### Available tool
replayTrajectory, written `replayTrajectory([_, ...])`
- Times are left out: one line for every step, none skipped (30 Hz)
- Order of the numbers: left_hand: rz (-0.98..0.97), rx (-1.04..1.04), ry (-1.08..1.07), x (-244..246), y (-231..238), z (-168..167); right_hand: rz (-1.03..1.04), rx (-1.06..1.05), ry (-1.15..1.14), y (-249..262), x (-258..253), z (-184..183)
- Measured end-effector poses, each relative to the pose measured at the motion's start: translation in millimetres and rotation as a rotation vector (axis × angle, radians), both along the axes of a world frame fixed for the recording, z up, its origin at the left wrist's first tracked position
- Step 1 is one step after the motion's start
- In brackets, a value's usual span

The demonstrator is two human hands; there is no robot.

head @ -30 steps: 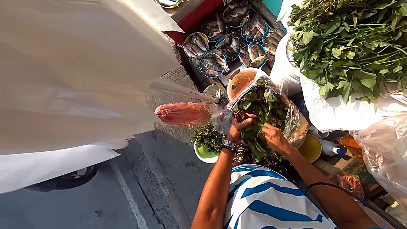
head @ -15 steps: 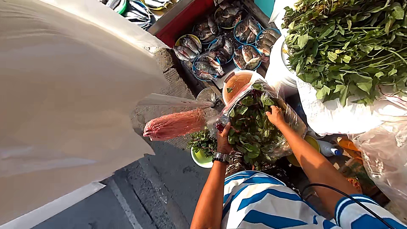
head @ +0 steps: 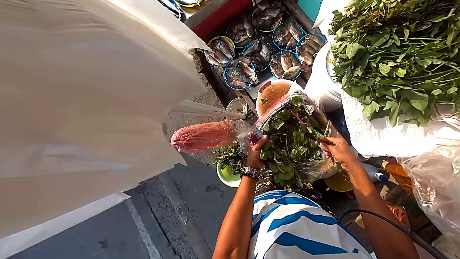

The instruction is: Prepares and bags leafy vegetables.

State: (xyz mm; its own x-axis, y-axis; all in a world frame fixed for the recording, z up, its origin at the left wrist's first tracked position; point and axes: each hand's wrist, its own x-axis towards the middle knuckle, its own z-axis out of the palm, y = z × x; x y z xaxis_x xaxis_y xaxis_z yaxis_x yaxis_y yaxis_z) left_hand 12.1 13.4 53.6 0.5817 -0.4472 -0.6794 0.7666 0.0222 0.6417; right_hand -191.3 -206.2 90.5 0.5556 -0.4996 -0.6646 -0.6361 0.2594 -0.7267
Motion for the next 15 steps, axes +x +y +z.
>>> replayTrajectory([-0.022,-0.022,0.006,-2,-3,-1,0.003,0.007,-0.051,4,-7,6])
replayTrajectory([-0.04,-0.038,0.001,-4,-8,-2,0.004,0.013,-0.112,8,-13,8])
replayTrajectory([-0.057,-0.053,-0.005,-5,-12,-4,0.009,0.027,-0.163,11,-17,9])
replayTrajectory([-0.073,-0.072,-0.012,-8,-15,-6,0.014,0.039,-0.194,14,-20,8])
replayTrajectory([-0.09,-0.102,-0.021,-10,-17,-9,0.02,0.049,-0.209,17,-23,6])
replayTrajectory([-0.099,-0.133,-0.029,-12,-19,-10,0.029,0.062,-0.213,19,-26,5])
replayTrajectory([-0.088,-0.159,-0.034,-13,-21,-11,0.039,0.081,-0.216,20,-28,4])
replayTrajectory([-0.067,-0.172,-0.047,-14,-21,-12,0.051,0.096,-0.221,21,-31,3])
replayTrajectory([-0.044,-0.177,-0.061,-14,-20,-11,0.066,0.106,-0.226,21,-35,4])
replayTrajectory([-0.03,-0.176,-0.077,-13,-18,-11,0.08,0.113,-0.234,21,-38,4])
replayTrajectory([-0.029,-0.174,-0.09,-11,-16,-11,0.092,0.124,-0.24,20,-43,4])
replayTrajectory([-0.04,-0.173,-0.095,-9,-14,-11,0.098,0.14,-0.246,19,-47,4])
replayTrajectory([-0.057,-0.172,-0.092,-8,-13,-10,0.102,0.163,-0.253,17,-51,3])
replayTrajectory([-0.086,-0.169,-0.089,-8,-13,-7,0.107,0.189,-0.258,17,-54,3])
replayTrajectory([-0.118,-0.172,-0.086,-9,-13,-6,0.105,0.222,-0.26,18,-54,5])
